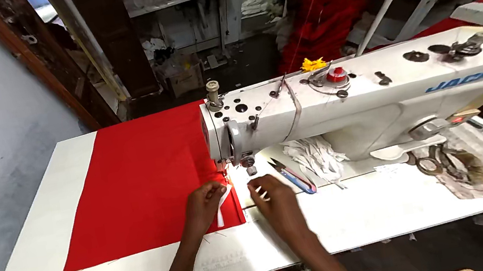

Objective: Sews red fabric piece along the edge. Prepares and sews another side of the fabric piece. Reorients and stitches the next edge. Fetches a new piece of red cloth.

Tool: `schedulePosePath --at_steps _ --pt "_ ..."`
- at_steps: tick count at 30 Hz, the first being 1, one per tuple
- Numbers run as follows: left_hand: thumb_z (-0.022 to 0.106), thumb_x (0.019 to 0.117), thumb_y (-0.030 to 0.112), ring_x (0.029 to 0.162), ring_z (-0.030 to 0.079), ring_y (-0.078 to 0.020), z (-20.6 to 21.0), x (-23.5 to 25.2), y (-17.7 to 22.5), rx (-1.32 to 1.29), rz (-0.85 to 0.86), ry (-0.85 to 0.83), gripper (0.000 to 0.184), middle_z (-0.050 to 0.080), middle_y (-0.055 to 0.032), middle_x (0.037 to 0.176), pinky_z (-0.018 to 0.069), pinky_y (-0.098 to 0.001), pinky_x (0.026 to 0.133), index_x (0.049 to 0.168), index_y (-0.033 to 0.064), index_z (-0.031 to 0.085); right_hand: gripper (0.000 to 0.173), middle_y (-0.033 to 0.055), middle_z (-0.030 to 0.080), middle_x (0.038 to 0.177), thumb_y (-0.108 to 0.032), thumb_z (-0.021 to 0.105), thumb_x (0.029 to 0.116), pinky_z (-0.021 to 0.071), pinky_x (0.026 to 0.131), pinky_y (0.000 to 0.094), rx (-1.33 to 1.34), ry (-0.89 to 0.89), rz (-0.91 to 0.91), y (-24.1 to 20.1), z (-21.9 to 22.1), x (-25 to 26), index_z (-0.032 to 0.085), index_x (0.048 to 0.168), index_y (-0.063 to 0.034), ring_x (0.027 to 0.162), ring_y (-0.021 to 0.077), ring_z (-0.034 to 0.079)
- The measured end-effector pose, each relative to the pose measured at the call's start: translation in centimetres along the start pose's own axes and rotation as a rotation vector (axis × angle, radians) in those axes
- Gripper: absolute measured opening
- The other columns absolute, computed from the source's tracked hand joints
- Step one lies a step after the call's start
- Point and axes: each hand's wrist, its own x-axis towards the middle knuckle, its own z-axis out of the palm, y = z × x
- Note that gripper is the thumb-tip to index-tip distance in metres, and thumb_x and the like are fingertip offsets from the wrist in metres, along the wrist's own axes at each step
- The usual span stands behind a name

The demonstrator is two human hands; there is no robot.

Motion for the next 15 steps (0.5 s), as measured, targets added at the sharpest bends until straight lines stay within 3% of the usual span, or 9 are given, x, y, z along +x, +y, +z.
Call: schedulePosePath --at_steps 2,5,7,10,12,15 --pt "0.063 0.1028 0.019 0.066 0.061 -0.0185 0.8 0.9 -0.1 0.11 0.001 0.008 0.017 0.069 -0.0092 0.082 0.0517 -0.039 0.063 0.104 0.0039 0.071 0.019 0.0129 0.067 0.085 -0.018 0.07 0.0952 0.0588 0.063 0.0451 0.037 -0.025 0.029 -1.1 2.6 -0.8 0.072 0.099 0.0002 0.07 0.0266 0.067" --pt "0.068 0.0994 0.02 0.056 0.058 -0.0167 1.5 1.5 0.0 0.203 -0.037 0.047 0.016 0.067 -0.0076 0.074 0.0499 -0.0357 0.056 0.099 0.005 0.073 0.033 0.0118 0.065 0.083 -0.03 0.077 0.0887 0.0574 0.06 0.0437 -0.026 -0.025 0.087 -1.9 4.1 -1.6 0.069 0.098 0.0004 0.066 0.0252 0.066" --pt "0.073 0.096 0.021 0.056 0.059 -0.0166 1.9 1.6 0.0 0.246 -0.012 0.083 0.015 0.067 -0.0063 0.074 0.0507 -0.0355 0.055 0.097 0.0062 0.072 0.026 0.0114 0.065 0.08 -0.023 0.076 0.0879 0.0575 0.06 0.0436 -0.059 0.001 0.074 -1.9 4.3 -2.2 0.069 0.098 0.0006 0.065 0.0256 0.067" --pt "0.076 0.092 0.015 0.067 0.063 -0.0197 2.9 1.1 -1.1 0.325 0.158 0.193 0.011 0.068 -0.0087 0.09 0.0544 -0.0381 0.061 0.096 0.0059 0.074 0.011 0.0083 0.067 0.076 -0.009 0.073 0.0892 0.0568 0.059 0.0385 0.081 0.027 0.107 -1.4 3.5 -2.3 0.076 0.098 -0.0022 0.063 0.02 0.065" --pt "0.071 0.0931 0.008 0.079 0.07 -0.0228 3.5 0.6 -2.0 0.375 0.308 0.217 0.01 0.07 -0.0114 0.099 0.0608 -0.0406 0.07 0.1 0.0041 0.077 0.013 0.0012 0.069 0.076 -0.011 0.074 0.0893 0.0549 0.06 0.027 0.306 0.026 0.204 -0.8 2.7 -2.1 0.08 0.101 -0.008 0.063 0.0085 0.063" --pt "0.067 0.0934 0.002 0.094 0.068 -0.0307 3.1 -0.3 -3.0 0.576 0.431 0.138 0.025 0.068 -0.0142 0.109 0.0578 -0.0468 0.079 0.114 0.0102 0.078 0.015 -0.001 0.069 0.077 -0.012 0.075 0.0887 0.0537 0.059 0.0206 0.382 0.035 0.251 -0.6 2.9 -2.9 0.081 0.102 -0.0104 0.064 0.0038 0.062"
